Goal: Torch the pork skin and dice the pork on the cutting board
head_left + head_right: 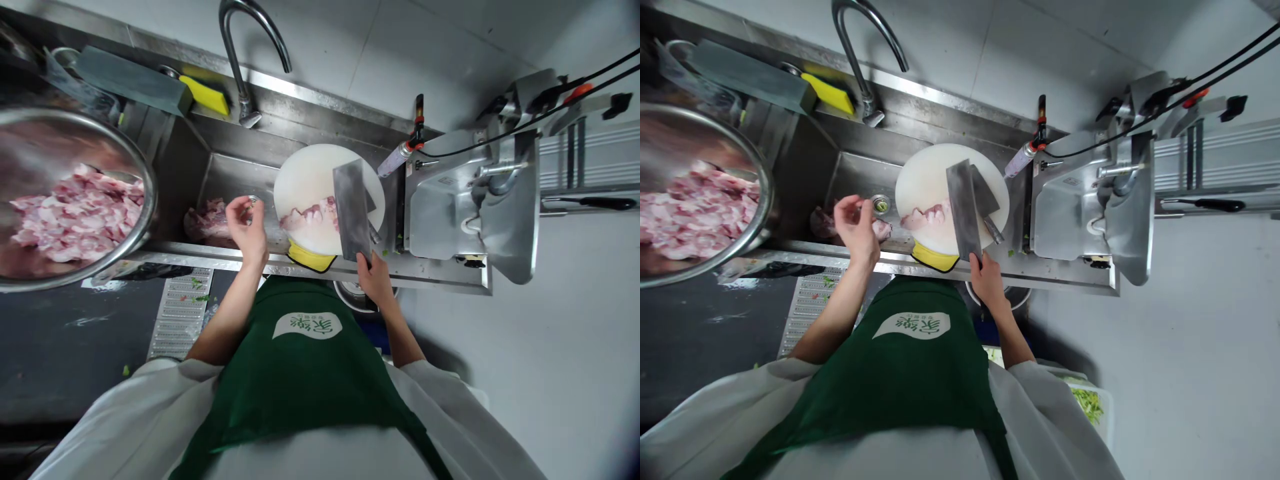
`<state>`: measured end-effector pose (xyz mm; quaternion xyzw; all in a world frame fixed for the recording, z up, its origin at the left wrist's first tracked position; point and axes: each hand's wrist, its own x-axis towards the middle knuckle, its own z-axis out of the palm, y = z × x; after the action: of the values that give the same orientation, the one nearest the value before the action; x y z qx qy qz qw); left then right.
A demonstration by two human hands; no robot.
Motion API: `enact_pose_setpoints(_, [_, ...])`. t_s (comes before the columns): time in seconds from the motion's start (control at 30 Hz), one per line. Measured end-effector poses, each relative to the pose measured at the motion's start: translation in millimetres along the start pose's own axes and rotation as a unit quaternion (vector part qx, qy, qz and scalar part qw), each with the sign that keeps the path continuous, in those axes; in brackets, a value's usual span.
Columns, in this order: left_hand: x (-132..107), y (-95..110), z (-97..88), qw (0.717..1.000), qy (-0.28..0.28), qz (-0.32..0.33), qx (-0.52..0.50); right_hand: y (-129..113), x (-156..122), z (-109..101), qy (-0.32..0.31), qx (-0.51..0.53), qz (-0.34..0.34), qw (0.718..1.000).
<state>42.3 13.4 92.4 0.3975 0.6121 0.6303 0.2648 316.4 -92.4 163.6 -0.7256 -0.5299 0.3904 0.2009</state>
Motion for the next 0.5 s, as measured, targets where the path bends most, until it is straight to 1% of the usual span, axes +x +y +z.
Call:
enact_pose_setpoints(0.07, [5.7,-22.5,-9.5,0.998,0.055,0.003,0.04,3.8,4.6,9.7,0.006,-0.148,-0.006,0.989])
enact_pose_setpoints(0.1, [6.1,-31.4,-13.1,0.996,0.065,0.008,0.064,3.5,6.8,16.7,-0.005,-0.205,-0.007,0.979])
enact_pose_setpoints(0.13, [5.0,-38.7,-15.1,0.994,0.063,0.016,0.088,1.9,9.1,24.7,-0.028,-0.248,-0.006,0.968])
enact_pose_setpoints(0.2, [-0.8,-49.2,-12.9,0.99,0.037,0.04,0.132,-4.7,14.6,41.7,-0.066,-0.3,0.0,0.952])
enact_pose_setpoints(0.27, [-7.9,-57.3,-2.8,0.984,-0.018,0.069,0.164,-12.5,20.4,56.4,-0.086,-0.323,0.007,0.943])
enact_pose_setpoints(0.33, [-12.8,-66.1,11.8,0.972,-0.103,0.091,0.19,-17.6,24.4,66.0,-0.097,-0.334,0.012,0.938])
enact_pose_setpoints(0.43, [-14.3,-82.1,31.5,0.939,-0.239,0.093,0.229,-18.1,23.9,70.3,-0.11,-0.345,0.018,0.932])
enact_pose_setpoints(0.5, [-14.3,-91.7,38.5,0.918,-0.294,0.079,0.255,-16.8,22.4,70.2,-0.125,-0.35,0.025,0.928])
